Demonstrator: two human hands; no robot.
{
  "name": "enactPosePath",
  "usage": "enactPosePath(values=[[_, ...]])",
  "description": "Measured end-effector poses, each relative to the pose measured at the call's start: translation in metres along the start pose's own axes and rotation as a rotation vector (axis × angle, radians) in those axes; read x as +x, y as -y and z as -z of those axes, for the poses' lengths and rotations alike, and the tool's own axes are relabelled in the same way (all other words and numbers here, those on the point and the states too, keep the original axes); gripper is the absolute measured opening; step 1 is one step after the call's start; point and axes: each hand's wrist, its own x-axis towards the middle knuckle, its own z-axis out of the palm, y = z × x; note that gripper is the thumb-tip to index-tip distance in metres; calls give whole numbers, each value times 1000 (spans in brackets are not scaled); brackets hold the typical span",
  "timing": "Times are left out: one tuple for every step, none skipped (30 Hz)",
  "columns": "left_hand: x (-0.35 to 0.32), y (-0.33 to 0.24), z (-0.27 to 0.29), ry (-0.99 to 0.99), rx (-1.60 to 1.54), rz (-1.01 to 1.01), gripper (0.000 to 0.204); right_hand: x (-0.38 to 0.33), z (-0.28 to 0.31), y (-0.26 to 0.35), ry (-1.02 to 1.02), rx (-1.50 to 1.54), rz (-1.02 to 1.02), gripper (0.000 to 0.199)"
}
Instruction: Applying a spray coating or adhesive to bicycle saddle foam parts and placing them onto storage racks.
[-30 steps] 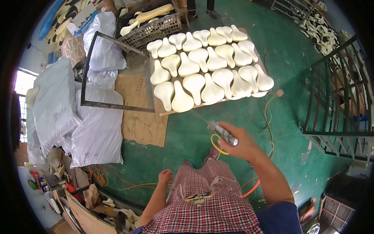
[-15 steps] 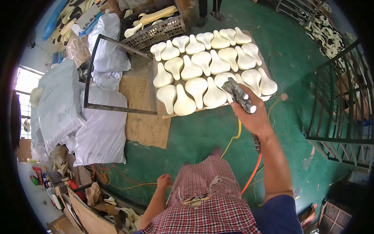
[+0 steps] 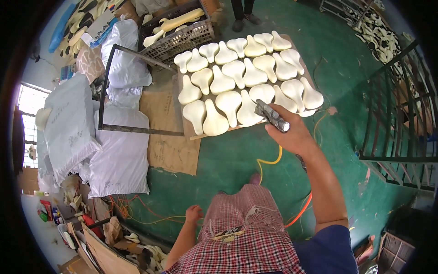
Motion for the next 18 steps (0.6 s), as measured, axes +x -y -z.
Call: enactPosePath(values=[[2, 3, 1, 6, -21, -11, 30, -4, 0, 1, 19, -32, 15, 43], [3, 6, 4, 9, -21, -9, 30, -8, 1, 6, 30, -51, -36, 44], [5, 5, 5, 18, -17, -17, 29, -10, 2, 8, 26, -54, -39, 44], [5, 3, 6, 26, -13, -26, 28, -11, 3, 9, -15, -43, -34, 44], [6, 4, 6, 31, -9, -26, 28, -14, 3, 10, -57, -32, -29, 44], [7, 4, 8, 42, -21, -20, 27, -18, 2, 10, -83, -38, -20, 44], [9, 4, 9, 52, -32, -13, 27, -23, 2, 12, -89, -40, -20, 44], [10, 3, 12, 57, -28, -17, 27, -30, 3, 14, -37, -115, -11, 45], [10, 3, 13, 66, -22, -16, 26, -38, 3, 16, 16, -193, -3, 45], [11, 3, 15, 75, -15, -15, 26, -47, -2, 14, 6, -138, 48, 45], [12, 2, 15, 82, -12, -17, 26, -56, -1, 17, 1, -143, 46, 45], [13, 1, 19, 80, -15, -22, 26, -62, -2, 22, 40, -170, -6, 45], [13, 1, 22, 79, -17, -28, 26, -70, -3, 24, 80, -198, -57, 45], [13, 1, 25, 80, -16, -29, 26, -80, -6, 15, 51, -246, 60, 45], [13, 1, 26, 74, -20, -25, 26, -88, -8, 14, 49, -247, 61, 45], [13, 2, 28, 68, -23, -20, 26, -95, -10, 13, 133, -183, -6, 45], [14, 3, 32, 68, -24, -21, 26, -99, -13, 11, 217, -119, -73, 45], [14, 4, 35, 69, 1, -19, 26, -104, -16, 9, 191, -127, -55, 44]])
